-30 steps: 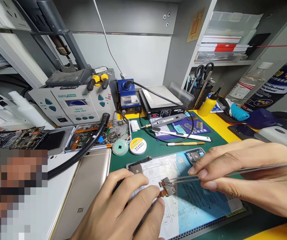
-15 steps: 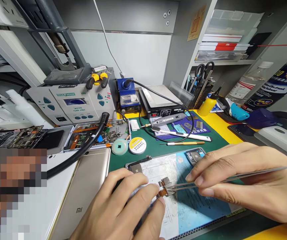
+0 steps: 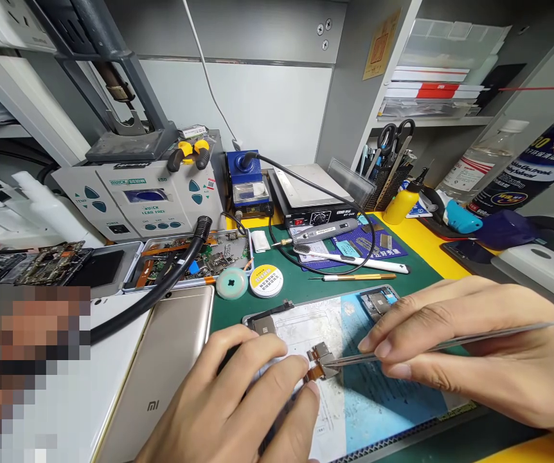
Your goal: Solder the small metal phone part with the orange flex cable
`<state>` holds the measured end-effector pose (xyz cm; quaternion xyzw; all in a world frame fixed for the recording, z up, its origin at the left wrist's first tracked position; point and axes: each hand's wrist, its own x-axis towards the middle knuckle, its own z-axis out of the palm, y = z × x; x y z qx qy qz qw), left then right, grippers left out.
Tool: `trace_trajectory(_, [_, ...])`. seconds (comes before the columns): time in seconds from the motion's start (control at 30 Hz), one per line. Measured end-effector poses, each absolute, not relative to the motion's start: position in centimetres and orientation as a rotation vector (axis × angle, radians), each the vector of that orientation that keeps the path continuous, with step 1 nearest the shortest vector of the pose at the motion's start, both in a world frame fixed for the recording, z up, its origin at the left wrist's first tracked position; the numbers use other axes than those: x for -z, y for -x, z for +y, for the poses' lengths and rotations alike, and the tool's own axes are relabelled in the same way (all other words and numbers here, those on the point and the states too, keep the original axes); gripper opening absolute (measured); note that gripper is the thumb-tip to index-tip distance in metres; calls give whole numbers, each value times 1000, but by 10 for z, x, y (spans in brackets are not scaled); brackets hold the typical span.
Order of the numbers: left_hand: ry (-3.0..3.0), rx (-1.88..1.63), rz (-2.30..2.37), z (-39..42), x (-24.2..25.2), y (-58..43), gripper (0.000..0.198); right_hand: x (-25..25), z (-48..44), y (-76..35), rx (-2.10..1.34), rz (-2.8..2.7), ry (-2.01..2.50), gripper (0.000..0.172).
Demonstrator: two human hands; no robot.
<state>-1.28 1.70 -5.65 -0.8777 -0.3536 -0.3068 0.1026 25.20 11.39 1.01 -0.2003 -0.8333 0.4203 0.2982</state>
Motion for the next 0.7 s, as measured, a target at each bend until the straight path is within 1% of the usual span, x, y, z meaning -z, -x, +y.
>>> trace_trajectory(0.13, [2578,920,-1046,15,55,13,29,-11,113,-251,-1080,-2238,534,20])
trace_trajectory(0.4, [2561,929,-1043,16,56,14,28,-13,113,-248,-1028,-2263,555,15])
trace_trajectory(0.7, [2561,915,-1044,16,56,13,29,-12,113,-251,-1009,-2258,596,17])
